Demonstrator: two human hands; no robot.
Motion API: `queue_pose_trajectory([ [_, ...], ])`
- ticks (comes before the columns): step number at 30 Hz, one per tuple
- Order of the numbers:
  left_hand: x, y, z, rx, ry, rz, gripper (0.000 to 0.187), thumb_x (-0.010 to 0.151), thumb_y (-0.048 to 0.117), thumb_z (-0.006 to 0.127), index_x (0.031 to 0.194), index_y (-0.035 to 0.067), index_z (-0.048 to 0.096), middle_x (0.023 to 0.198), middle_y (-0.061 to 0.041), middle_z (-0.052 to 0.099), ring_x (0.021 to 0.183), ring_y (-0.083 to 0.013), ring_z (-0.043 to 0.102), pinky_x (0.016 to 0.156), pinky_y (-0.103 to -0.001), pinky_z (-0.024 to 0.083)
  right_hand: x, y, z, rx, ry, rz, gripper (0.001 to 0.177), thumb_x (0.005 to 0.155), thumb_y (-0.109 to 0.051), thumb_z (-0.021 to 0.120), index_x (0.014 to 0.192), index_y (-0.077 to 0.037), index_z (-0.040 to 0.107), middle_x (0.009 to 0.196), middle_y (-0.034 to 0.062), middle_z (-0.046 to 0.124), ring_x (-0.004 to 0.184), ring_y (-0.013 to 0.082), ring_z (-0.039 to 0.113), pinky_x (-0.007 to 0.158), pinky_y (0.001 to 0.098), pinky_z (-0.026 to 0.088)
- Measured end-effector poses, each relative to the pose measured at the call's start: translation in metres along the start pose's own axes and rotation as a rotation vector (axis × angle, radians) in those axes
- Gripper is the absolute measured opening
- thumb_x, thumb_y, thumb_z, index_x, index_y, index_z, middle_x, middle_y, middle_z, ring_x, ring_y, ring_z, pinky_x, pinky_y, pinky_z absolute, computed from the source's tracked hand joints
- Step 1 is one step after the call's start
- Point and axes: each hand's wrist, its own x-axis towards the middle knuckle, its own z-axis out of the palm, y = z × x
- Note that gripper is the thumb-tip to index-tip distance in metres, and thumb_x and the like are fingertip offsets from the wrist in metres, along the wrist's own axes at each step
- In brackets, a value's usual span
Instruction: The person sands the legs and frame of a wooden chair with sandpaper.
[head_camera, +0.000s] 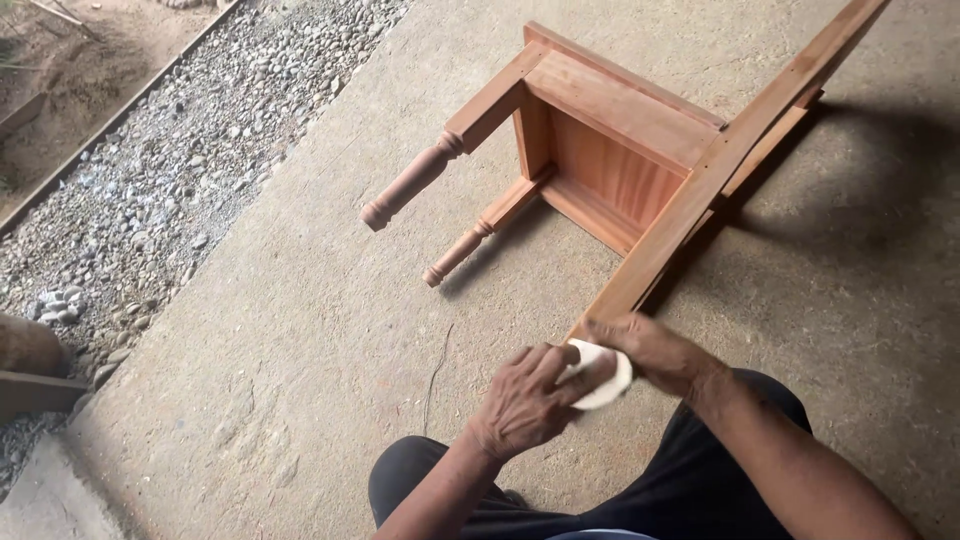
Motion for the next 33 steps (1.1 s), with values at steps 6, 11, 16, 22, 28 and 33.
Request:
queue_pose_trajectory([
  [6, 0.005, 0.007, 0.008, 0.084, 0.097, -0.172, 0.065, 0.093, 0.027, 0.072, 0.15, 0.01, 0.046, 0.15, -0.014, 0.055, 0.133, -0.032, 0.058, 0.109, -0.042, 0.051, 0.051, -0.103, -0.173, -1.205, 1.244, -0.795, 0.041, 0.121, -0.026, 0.062, 0.084, -0.01, 0.069, 0.066, 0.0084, 0.065, 0.056, 0.0163, 0.058, 0.06, 0.0363, 0.049],
  [11, 0.01, 0.039, 0.038, 0.258, -0.029, -0.265, 0.056, 0.097, 0.012, 0.054, 0.152, 0.008, 0.043, 0.154, -0.018, 0.051, 0.141, -0.0429, 0.049, 0.116, -0.05, 0.041, 0.17, -0.117, -0.279, -1.818, 1.803, -0.748, 0.05, 0.087, -0.063, 0.074, 0.113, -0.023, 0.057, 0.13, 0.027, 0.056, 0.126, 0.045, 0.052, 0.103, 0.0623, 0.036],
  [16, 0.07, 0.015, 0.076, 0.266, -0.157, -0.42, 0.055, 0.102, 0.007, 0.046, 0.155, -0.002, 0.035, 0.155, -0.031, 0.04, 0.136, -0.0553, 0.044, 0.111, -0.057, 0.041, 0.107, -0.109, -0.195, -1.255, 1.448, -0.978, 0.053, 0.091, -0.031, 0.084, 0.129, -0.01, 0.053, 0.124, 0.0203, 0.049, 0.117, 0.0421, 0.044, 0.092, 0.0608, 0.04],
  [22, 0.195, -0.015, 0.108, 0.237, -0.143, -0.402, 0.056, 0.104, 0.011, 0.044, 0.156, -0.004, 0.032, 0.159, -0.034, 0.031, 0.137, -0.0569, 0.041, 0.113, -0.058, 0.038, 0.121, -0.105, -0.211, -1.037, 1.586, -0.957, 0.064, 0.092, -0.03, 0.083, 0.142, -0.015, 0.045, 0.14, 0.0167, 0.046, 0.129, 0.0389, 0.044, 0.094, 0.0595, 0.041],
  [28, 0.111, 0.019, 0.056, 0.043, -0.088, -0.386, 0.046, 0.105, 0.018, 0.048, 0.148, 0.0, 0.047, 0.155, -0.023, 0.044, 0.142, -0.0409, 0.048, 0.12, -0.048, 0.035, 0.182, -0.054, -0.277, -0.385, 1.422, -0.566, 0.121, 0.088, -0.067, 0.078, 0.16, -0.002, 0.007, 0.155, 0.0327, 0.016, 0.145, 0.0471, 0.018, 0.119, 0.0626, 0.024],
  [33, 0.067, 0.028, 0.052, 0.11, -0.07, -0.374, 0.041, 0.102, 0.008, 0.044, 0.141, -0.005, 0.051, 0.15, -0.027, 0.052, 0.146, -0.0396, 0.05, 0.126, -0.052, 0.032, 0.167, -0.078, -0.252, -0.18, 1.238, -0.522, 0.136, 0.091, -0.08, 0.071, 0.162, 0.001, -0.013, 0.174, 0.0297, -0.004, 0.161, 0.0468, -0.008, 0.128, 0.0656, 0.005],
])
